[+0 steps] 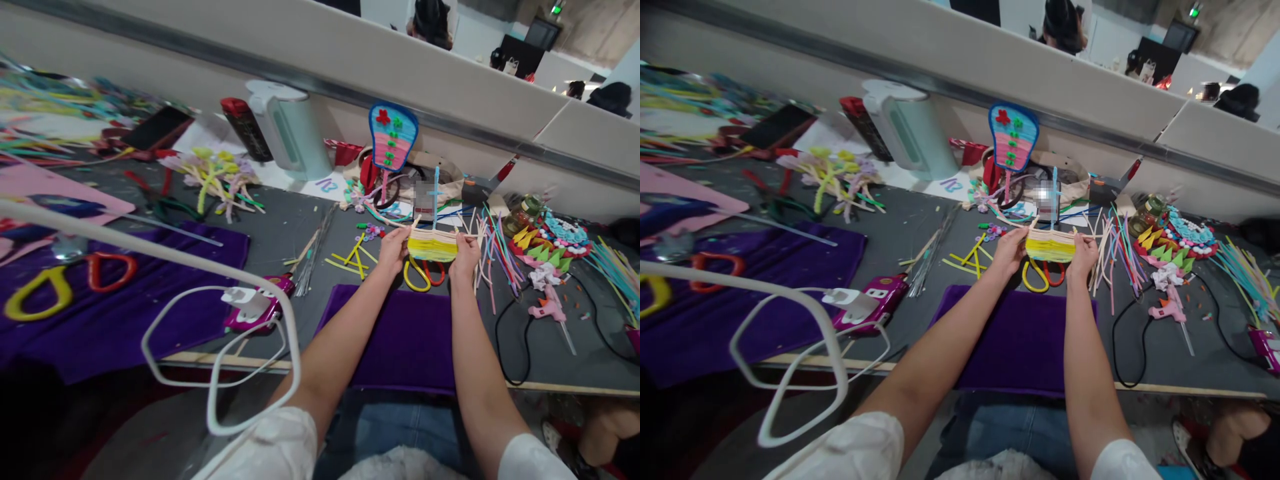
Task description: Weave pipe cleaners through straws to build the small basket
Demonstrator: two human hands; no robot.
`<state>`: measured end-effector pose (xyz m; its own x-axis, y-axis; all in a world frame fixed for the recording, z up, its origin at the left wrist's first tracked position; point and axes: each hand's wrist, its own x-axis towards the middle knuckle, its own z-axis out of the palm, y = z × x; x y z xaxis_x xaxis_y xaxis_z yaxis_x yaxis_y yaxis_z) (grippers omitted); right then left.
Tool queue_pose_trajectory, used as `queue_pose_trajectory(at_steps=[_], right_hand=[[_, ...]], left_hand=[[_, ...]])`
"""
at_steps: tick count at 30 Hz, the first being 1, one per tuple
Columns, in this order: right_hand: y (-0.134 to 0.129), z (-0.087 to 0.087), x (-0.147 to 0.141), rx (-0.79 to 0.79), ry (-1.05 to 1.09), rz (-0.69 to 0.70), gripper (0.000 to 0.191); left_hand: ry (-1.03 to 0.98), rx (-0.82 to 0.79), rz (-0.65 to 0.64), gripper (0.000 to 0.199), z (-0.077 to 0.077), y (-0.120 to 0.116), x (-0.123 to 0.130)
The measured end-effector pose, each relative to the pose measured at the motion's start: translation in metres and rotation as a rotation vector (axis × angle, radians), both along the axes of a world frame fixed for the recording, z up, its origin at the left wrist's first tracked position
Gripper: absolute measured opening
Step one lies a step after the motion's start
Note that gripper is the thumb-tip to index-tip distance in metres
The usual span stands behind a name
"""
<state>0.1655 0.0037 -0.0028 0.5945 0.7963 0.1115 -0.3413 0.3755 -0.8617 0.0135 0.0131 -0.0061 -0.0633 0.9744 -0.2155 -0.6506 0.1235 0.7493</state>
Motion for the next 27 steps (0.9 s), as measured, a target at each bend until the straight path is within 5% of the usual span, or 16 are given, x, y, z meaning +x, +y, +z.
queue_pose_trajectory(at_steps=[27], right_hand=[[0.0009, 0.0004, -0.0006, 0.033, 0.091, 0.024, 0.032]], left_hand=[[-0.052, -0.020, 0.070, 0.025, 0.0026, -0.0003, -0.0039]])
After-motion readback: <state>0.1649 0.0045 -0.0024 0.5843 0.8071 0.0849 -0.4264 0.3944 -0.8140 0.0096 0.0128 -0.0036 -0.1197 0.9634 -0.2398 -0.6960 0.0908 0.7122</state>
